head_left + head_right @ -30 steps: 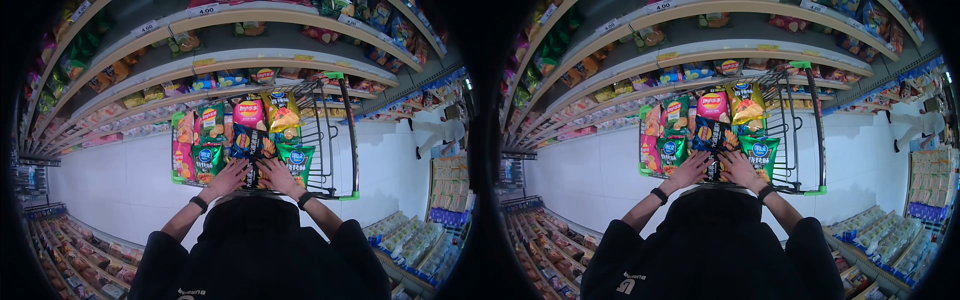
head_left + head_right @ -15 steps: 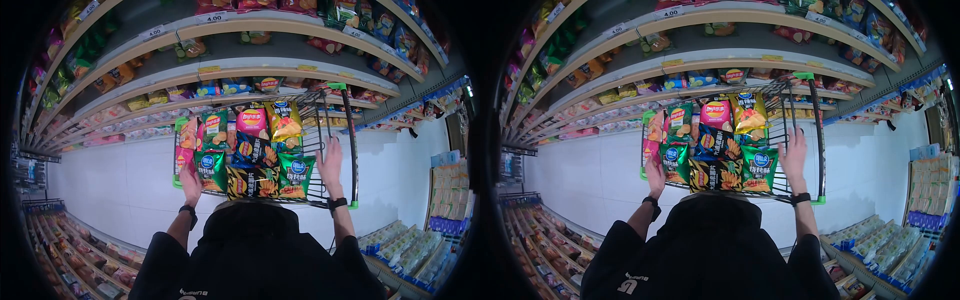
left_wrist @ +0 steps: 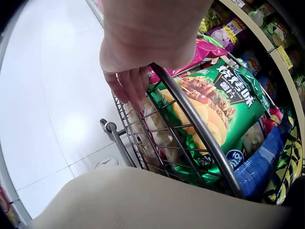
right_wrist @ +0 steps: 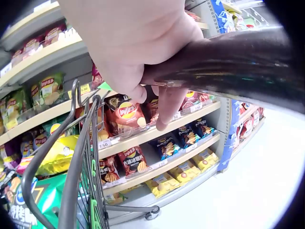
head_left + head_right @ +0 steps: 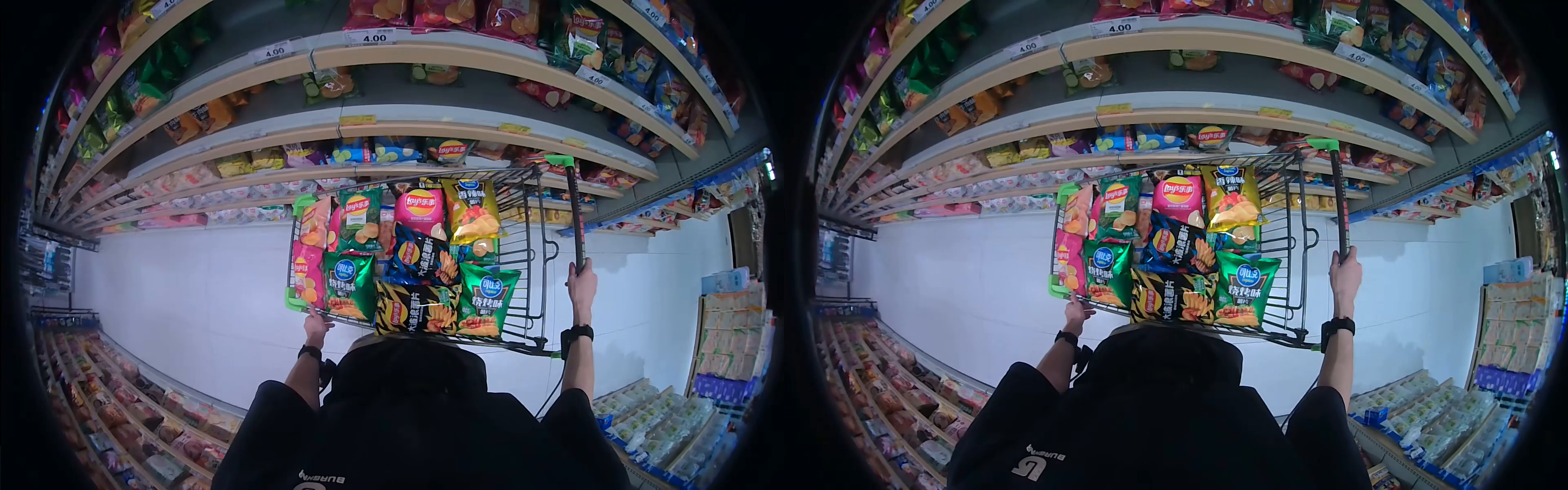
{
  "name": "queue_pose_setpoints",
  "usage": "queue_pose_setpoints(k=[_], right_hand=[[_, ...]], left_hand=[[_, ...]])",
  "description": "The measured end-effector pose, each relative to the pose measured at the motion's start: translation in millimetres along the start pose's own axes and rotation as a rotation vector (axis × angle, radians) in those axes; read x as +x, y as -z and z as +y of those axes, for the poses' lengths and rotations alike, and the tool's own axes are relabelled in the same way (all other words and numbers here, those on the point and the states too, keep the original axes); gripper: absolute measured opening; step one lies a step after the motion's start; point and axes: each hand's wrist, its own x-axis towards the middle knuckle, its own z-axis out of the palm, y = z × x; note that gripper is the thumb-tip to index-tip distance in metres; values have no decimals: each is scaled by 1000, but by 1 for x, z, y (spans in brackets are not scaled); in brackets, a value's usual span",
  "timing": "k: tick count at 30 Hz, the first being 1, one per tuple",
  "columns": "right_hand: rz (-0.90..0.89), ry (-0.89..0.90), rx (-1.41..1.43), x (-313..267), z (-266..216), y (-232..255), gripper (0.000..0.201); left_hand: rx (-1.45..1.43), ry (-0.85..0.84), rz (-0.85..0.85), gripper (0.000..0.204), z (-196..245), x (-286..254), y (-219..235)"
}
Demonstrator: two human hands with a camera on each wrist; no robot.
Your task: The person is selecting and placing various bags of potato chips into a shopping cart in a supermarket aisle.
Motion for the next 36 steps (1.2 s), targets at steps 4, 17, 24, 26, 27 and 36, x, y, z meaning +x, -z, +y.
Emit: queue_pose_setpoints(k=[4,17,24,26,27,36], right_hand=[[-9,-22,-3,-1,-1,0,28],[63,-10,-76,-13,-23,13,30],[81,-40,-138,-22,-29,14,30],[89,-36,-141,-21,-30,15,29],[95,-37,-137,-22,-32,16,29],[145,-11,-140,-24,-24,13,26]], left_hand=[[-22,-45,-3,70,1,-7,-2],[123,51,-618,75,0,27,58],[483,58,-845,87,47,28,73],[579,58,-899,91,52,38,77],[644,53,-926,89,59,37,79],[959,174,-892,74,95,15,58]])
